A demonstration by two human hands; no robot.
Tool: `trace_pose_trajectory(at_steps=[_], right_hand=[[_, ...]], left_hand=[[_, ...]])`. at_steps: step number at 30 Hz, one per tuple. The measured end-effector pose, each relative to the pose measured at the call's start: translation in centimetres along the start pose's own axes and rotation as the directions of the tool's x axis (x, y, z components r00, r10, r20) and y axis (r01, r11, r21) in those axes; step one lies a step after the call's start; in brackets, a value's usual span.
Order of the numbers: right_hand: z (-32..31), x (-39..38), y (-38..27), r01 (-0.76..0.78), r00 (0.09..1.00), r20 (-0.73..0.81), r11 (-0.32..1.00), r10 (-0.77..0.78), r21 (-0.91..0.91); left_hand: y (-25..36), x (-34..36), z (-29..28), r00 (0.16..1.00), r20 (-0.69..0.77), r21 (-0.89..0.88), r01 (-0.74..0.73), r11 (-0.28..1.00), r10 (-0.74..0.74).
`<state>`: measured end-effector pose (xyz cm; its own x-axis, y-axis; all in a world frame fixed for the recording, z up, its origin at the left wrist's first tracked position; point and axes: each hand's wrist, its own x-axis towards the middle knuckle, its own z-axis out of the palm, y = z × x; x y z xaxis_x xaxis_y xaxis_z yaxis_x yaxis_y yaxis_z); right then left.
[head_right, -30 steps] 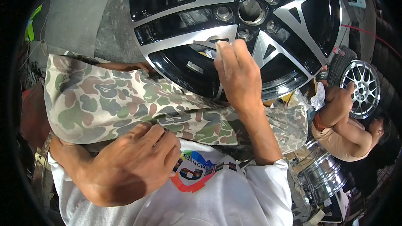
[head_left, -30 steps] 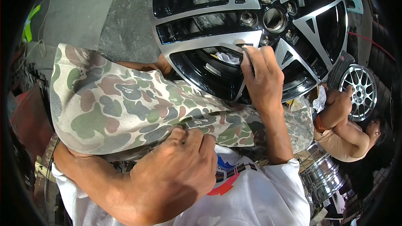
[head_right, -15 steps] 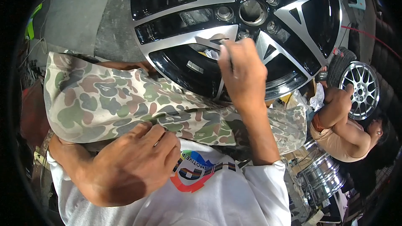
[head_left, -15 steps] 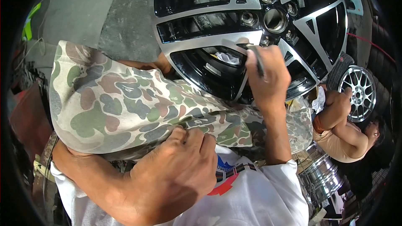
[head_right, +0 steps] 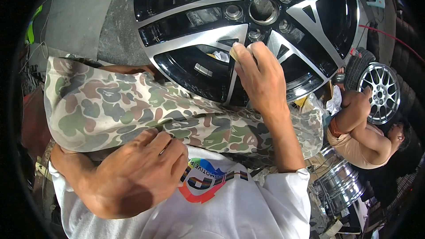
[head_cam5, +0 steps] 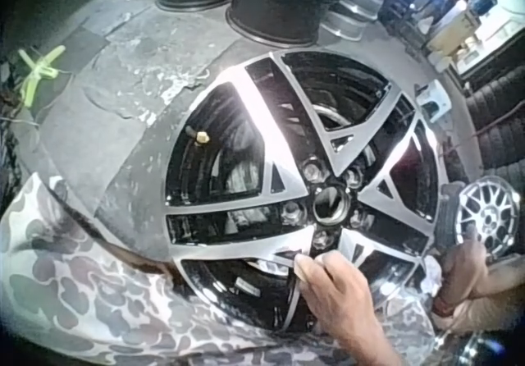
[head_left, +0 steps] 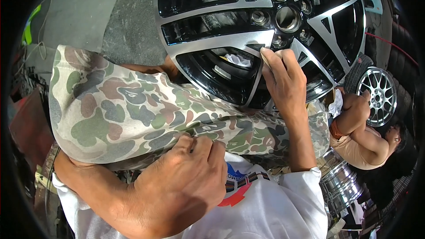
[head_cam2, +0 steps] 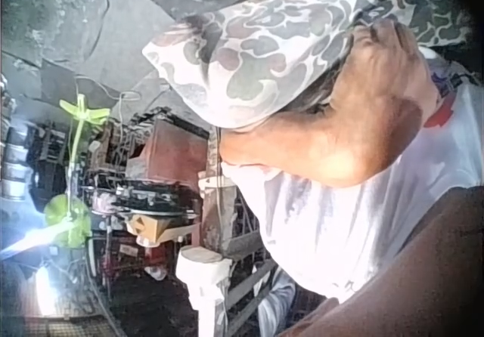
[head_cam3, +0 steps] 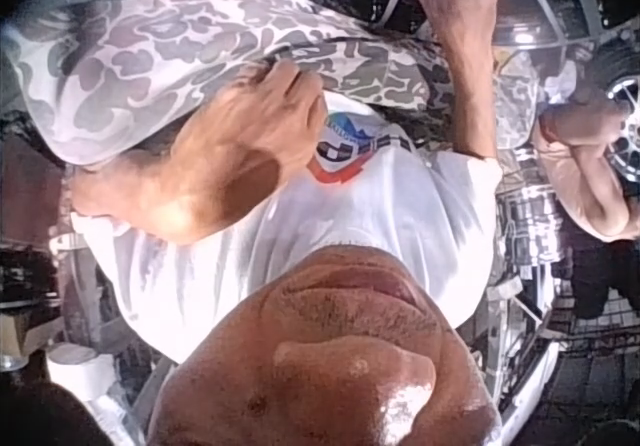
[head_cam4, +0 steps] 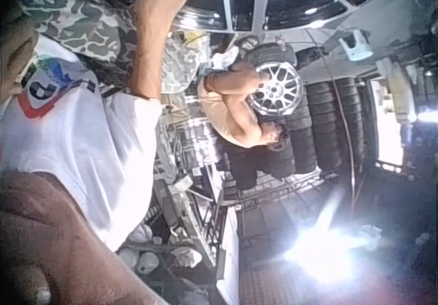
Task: Sanding or polishing the surface of a car wheel rim.
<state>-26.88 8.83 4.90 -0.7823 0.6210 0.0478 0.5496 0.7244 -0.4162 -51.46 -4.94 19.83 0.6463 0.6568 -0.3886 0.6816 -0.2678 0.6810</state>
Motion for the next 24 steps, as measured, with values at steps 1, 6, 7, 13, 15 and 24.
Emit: trace_pose_trajectory(at_steps=[1, 6, 7, 13, 15, 24], right_hand=[[0.1, 0.2, 0.1, 0.017, 1.000, 0.006, 1.000, -0.017, -0.004], [0.0, 0.3, 0.2, 0.026, 0.999, 0.027, 0.999, -0.025, -0.034], [-0.2, 0.4, 0.2, 0.029, 0.999, 0.030, 0.999, -0.028, -0.037], [-0.5, 0.8, -0.4, 0.028, 0.998, 0.054, 0.999, -0.026, -0.039], [-0.6, 0.7, -0.3, 0.025, 0.997, 0.071, 0.999, -0.023, -0.030], [-0.5, 0.7, -0.6, 0.009, 0.996, 0.084, 0.999, -0.005, -0.045]], left_hand=[[0.0, 0.0, 0.1, 1.000, -0.009, -0.008, 0.007, 1.000, -0.007], [-0.1, 0.1, -0.1, 1.000, -0.003, 0.013, -0.010, 1.000, 0.011], [-0.1, 0.1, -0.2, 1.000, 0.004, 0.037, -0.021, 0.999, 0.021], [-0.1, -0.1, 0.2, 1.000, -0.023, 0.007, -0.014, 1.000, 0.014], [-0.1, 0.0, -0.1, 1.000, -0.007, 0.019, -0.019, 1.000, 0.019], [-0.1, -0.1, -0.4, 0.999, 0.027, 0.036, -0.044, 0.998, 0.043]])
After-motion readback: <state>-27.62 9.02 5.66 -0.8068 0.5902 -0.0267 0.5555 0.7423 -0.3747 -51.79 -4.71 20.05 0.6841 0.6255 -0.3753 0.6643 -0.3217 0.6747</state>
